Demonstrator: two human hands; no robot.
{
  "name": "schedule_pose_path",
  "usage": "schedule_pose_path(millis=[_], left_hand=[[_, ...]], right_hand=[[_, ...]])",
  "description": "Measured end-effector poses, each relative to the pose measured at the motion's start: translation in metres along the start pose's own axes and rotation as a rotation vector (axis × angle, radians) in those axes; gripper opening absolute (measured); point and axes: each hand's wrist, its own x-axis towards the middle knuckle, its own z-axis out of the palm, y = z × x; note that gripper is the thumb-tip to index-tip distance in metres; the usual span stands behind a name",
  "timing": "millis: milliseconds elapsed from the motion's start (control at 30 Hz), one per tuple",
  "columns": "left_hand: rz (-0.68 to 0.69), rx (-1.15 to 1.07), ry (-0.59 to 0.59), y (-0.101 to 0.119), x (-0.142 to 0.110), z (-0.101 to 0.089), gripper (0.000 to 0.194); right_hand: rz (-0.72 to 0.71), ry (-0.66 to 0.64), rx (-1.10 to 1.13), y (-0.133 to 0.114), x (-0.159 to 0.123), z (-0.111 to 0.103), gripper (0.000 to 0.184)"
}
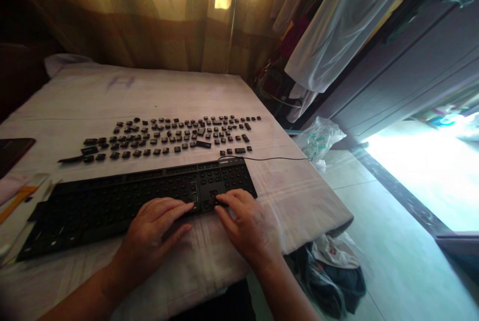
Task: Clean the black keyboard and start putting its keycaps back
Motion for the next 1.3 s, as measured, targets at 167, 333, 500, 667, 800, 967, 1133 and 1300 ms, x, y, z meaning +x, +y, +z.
schedule_pose_path(millis=[167, 333, 500, 667, 800, 967, 1133, 1300], left_hand=[[0.08, 0.06, -0.01, 0.002, 0.003, 0.0, 0.022], [0.116, 0.099, -0.034, 0.005, 0.003, 0.004, 0.025], [0.118, 0.143, -0.075, 0.005, 0.001, 0.006, 0.027], [0.128, 0.186, -0.119, 0.003, -0.004, 0.01, 0.03], [0.125, 0.219, -0.155, 0.005, -0.005, 0.011, 0.034], [0.123, 0.236, -0.187, 0.007, -0.003, 0.011, 0.037], [0.125, 0.231, -0.177, 0.006, -0.002, 0.011, 0.035], [0.113, 0.215, -0.171, 0.006, -0.002, 0.011, 0.034]], right_hand=[[-0.006, -0.165, -0.056, 0.009, 0.014, -0.007, 0.017], [-0.018, -0.297, -0.081, 0.001, 0.027, -0.008, 0.017], [-0.054, -0.346, -0.105, -0.002, 0.034, -0.011, 0.016], [-0.127, -0.384, -0.131, -0.002, 0.039, -0.011, 0.014], [-0.191, -0.413, -0.178, -0.003, 0.045, -0.011, 0.012], [-0.242, -0.452, -0.244, -0.006, 0.048, -0.012, 0.008], [-0.185, -0.425, -0.162, -0.002, 0.045, -0.01, 0.012], [-0.2, -0.388, -0.101, 0.004, 0.042, -0.007, 0.014]])
